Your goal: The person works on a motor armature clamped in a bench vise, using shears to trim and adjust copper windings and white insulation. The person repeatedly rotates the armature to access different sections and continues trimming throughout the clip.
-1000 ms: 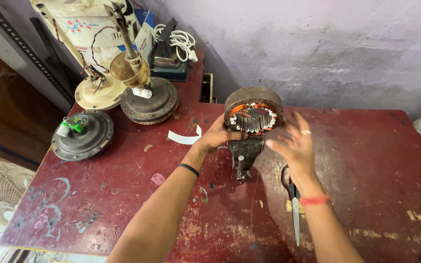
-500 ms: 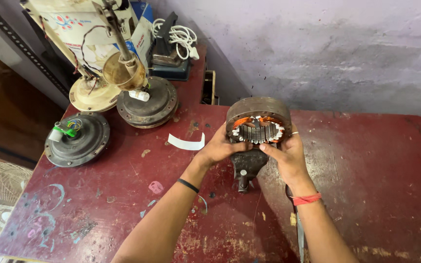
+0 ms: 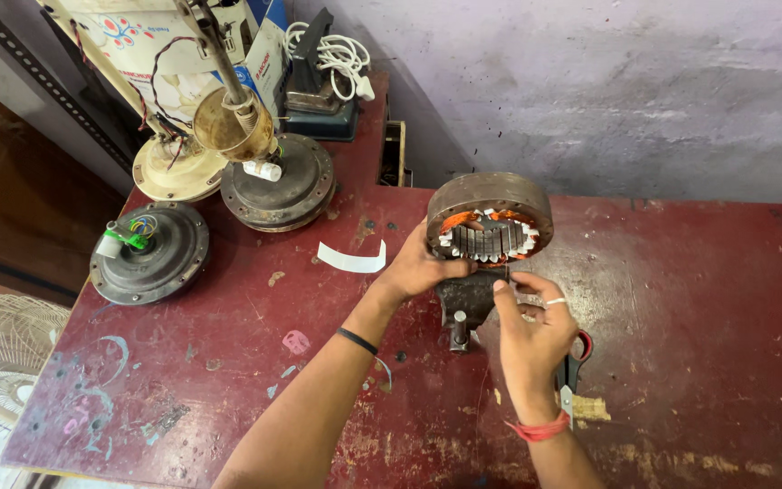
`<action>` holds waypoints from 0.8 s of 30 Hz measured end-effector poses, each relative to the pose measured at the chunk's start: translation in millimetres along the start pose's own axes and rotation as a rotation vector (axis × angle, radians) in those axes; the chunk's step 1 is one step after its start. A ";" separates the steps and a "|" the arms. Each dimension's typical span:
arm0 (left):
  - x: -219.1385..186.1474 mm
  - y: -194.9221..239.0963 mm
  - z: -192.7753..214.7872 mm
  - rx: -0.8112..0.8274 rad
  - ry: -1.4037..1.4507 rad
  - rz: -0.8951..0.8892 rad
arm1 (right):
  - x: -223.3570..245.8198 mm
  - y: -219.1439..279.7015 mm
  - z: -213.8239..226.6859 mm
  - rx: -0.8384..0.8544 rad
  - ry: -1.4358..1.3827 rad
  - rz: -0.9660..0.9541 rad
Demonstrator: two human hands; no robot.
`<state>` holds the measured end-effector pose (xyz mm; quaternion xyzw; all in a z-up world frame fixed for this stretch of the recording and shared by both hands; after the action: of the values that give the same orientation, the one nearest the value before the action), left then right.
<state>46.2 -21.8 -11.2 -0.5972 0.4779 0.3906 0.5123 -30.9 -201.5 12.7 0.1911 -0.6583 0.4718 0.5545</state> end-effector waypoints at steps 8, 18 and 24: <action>-6.3 0.7 -0.1 0.007 0.017 -0.078 | -3.6 -4.4 2.6 -0.010 0.134 0.038; -3.7 -2.0 1.4 -0.002 -0.020 -0.097 | -83.2 107.0 94.4 0.297 0.349 -0.447; -1.2 -1.4 -0.4 0.003 0.039 -0.022 | -134.2 172.5 160.6 0.663 0.441 -0.491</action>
<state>47.3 -21.9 -9.7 -0.6093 0.4818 0.3724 0.5079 -210.9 -288.7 -170.4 0.4033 -0.2737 0.5408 0.6856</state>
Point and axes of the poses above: each hand's wrist, its own y-axis away from the middle knuckle, its own z-axis out of the back of the hand, x = y × z, the point moved 5 cm from there along -y, towards the middle knuckle, and after that the axes turned 14 degrees about -x, right-handed, at the moved point
